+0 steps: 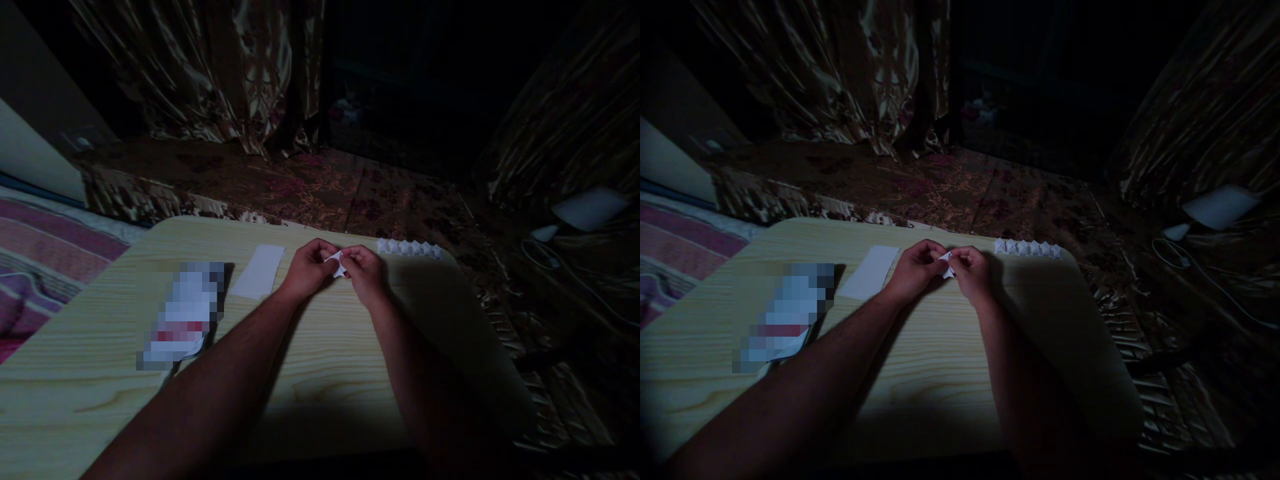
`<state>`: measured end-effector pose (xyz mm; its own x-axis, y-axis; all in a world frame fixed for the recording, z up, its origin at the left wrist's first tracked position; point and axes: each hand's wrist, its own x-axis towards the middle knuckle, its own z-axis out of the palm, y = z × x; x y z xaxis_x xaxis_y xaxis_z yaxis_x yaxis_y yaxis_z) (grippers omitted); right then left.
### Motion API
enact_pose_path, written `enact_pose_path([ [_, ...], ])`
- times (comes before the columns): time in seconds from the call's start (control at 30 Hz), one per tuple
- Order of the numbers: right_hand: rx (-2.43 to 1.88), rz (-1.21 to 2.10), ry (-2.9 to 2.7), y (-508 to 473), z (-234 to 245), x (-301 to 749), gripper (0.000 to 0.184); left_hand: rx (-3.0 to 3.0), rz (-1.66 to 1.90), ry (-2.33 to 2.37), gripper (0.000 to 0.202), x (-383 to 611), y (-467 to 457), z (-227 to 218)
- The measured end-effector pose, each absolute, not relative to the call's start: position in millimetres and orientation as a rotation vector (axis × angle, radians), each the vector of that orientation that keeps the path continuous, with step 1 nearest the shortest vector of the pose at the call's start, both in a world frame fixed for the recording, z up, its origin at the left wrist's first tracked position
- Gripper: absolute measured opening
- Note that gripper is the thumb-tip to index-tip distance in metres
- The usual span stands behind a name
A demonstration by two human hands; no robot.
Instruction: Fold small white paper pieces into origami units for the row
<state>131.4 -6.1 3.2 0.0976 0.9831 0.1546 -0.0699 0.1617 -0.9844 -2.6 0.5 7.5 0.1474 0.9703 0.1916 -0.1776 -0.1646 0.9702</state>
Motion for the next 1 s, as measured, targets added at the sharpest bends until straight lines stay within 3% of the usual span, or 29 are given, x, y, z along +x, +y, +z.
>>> enact_pose_path([
  [0.47, -1.09, 1.039, -1.244, -6.2, 1.0, 131.7, 0.019, 1.363, 1.31, 0.988, 0.021, -3.8, 1.5, 6.9],
  [0.7, -1.12, 1.052, -1.201, -5.5, -0.6, 130.4, 0.015, 1.256, 1.383, 0.976, 0.037, -3.1, 2.6, 7.6],
  [0.9, -1.128, 1.086, -1.215, -7.1, 3.9, 128.6, 0.024, 1.236, 1.391, 1.003, 0.034, -4.1, 4.4, 6.7],
  [1.0, -1.162, 1.065, -1.225, -7.7, 4.7, 128.4, 0.018, 1.297, 1.371, 1.0, 0.033, -4.2, 4.4, 5.3],
])
